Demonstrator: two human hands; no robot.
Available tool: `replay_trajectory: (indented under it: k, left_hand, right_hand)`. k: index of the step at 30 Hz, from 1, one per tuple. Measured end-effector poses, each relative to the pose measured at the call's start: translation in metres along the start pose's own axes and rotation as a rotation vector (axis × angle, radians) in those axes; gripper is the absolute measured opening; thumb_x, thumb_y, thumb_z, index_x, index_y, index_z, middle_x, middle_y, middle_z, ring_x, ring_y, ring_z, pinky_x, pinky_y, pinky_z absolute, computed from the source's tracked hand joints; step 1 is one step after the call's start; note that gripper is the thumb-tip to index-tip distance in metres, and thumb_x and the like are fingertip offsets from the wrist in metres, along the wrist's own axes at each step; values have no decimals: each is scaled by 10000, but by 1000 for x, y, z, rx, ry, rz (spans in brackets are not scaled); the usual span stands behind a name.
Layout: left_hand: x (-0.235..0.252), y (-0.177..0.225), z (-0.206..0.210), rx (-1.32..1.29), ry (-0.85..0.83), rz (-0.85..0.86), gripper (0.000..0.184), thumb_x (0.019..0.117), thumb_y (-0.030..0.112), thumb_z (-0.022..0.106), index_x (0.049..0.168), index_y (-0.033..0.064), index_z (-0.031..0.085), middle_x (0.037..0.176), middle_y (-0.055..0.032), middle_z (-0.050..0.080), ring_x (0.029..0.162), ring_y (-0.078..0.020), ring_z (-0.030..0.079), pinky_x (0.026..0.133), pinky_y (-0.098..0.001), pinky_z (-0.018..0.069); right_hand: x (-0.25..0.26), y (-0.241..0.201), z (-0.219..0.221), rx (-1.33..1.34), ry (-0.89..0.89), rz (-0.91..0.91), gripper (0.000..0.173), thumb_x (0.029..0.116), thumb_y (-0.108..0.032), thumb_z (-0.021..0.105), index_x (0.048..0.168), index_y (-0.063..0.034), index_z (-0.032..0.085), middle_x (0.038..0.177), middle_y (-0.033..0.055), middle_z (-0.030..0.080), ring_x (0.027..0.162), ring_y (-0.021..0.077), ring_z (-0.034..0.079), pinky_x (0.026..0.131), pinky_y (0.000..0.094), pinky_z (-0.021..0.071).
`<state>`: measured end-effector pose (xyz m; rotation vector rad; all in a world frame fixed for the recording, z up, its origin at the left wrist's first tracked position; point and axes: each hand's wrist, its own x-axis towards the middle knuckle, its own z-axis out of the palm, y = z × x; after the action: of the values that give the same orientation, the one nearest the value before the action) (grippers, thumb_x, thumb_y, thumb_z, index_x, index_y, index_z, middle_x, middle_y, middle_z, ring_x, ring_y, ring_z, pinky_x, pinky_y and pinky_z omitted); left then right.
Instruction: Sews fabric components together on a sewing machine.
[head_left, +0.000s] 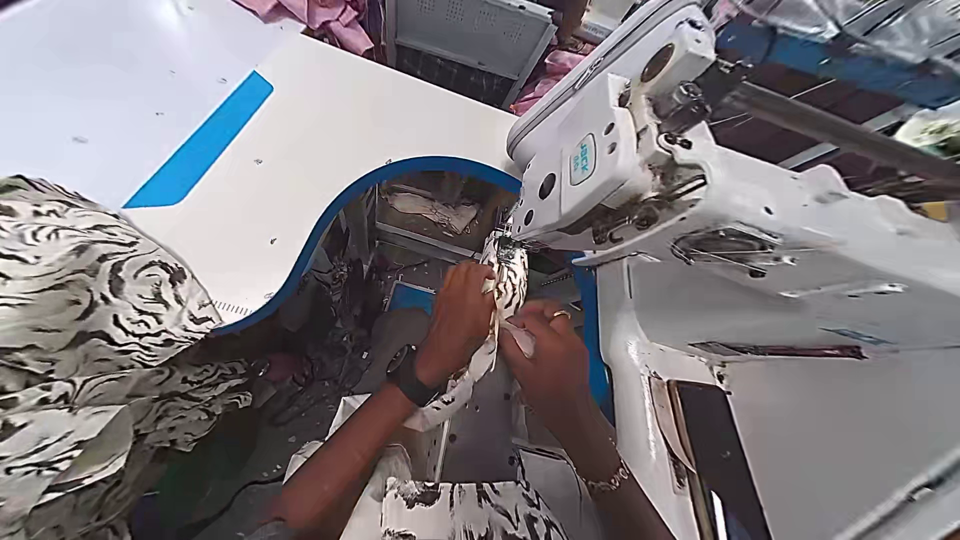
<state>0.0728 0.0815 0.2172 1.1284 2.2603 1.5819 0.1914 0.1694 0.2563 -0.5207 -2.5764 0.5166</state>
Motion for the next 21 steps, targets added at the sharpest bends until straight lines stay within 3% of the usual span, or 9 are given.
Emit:
replay_trajectory:
  k: [2, 4, 6, 8, 11, 14, 17, 19, 21]
  left_hand:
    - [-30, 22, -29, -85, -171, -159, 395, 1032, 277, 560, 1276, -31, 609, 886, -114, 659, 807, -225, 639, 765, -415, 534]
    - [-68, 40, -53, -57, -308, -308, 451, 970, 265, 687, 1298, -32, 604, 987, -188, 711, 885, -312, 701, 827, -498, 553]
    - [-94, 35, -55, 33, -189, -324, 293, 962, 152, 648, 1190, -29, 676, 919, -186, 722, 815, -324, 710, 757, -510, 559]
    - [-96, 15, -51, 42, -59, -307, 246, 998, 149, 550, 1104, 1, 715, 820, -129, 700, 717, -253, 672, 678, -454, 540]
    - [-84, -3, -53, -251, -107, -348, 248, 1036, 215, 522, 1028, 47, 705, 773, 6, 622, 667, -67, 566, 648, -281, 485]
    - [-87, 20, -46, -311, -135, -251, 230, 1034, 201, 541, 990, 36, 694, 708, 31, 575, 600, -28, 510, 587, -219, 444]
    - [-98, 38, -37, -150, -175, -192, 252, 1018, 214, 595, 1018, -13, 704, 649, -49, 574, 556, -137, 515, 564, -317, 446]
    - [-106, 39, -33, -74, -126, -74, 262, 1004, 200, 588, 913, -20, 697, 588, -70, 554, 504, -165, 518, 513, -333, 423]
    - [-107, 32, -28, -8, -55, 71, 246, 982, 180, 579, 846, 11, 694, 565, -67, 568, 479, -164, 547, 479, -313, 438]
  right_hand:
    - [-19, -4, -33, -183, -87, 63, 196, 824, -99, 698, 952, 38, 753, 820, 199, 724, 713, 371, 716, 614, 540, 557]
    - [-43, 11, -59, -222, -252, 190, 169, 817, -88, 732, 904, 57, 737, 709, 200, 678, 645, 393, 677, 584, 590, 502]
    - [-59, 54, -65, -9, -458, 313, 144, 854, -143, 743, 841, 0, 724, 666, 84, 647, 606, 216, 622, 589, 446, 496]
    - [-67, 85, -58, 347, -548, 334, 86, 881, -156, 702, 883, -74, 727, 680, -95, 652, 592, -41, 581, 585, 172, 498]
    - [-66, 63, -63, 534, -508, 212, 104, 877, -182, 718, 897, -83, 739, 721, -125, 684, 614, -112, 579, 578, 93, 483]
    - [-75, 40, -73, 287, -489, 84, 274, 828, -362, 742, 810, -88, 736, 730, -49, 667, 640, -19, 594, 595, 181, 508]
    - [-86, 48, -72, 105, -510, 70, 283, 848, -272, 730, 766, -2, 723, 740, 113, 678, 695, 236, 676, 650, 455, 548]
    - [-85, 39, -76, 50, -434, -60, 330, 920, -299, 633, 750, -22, 692, 650, 91, 629, 607, 202, 630, 584, 398, 504]
    - [-76, -8, -82, -103, -349, -259, 367, 978, -317, 551, 715, -75, 635, 545, 47, 549, 484, 173, 577, 437, 336, 441]
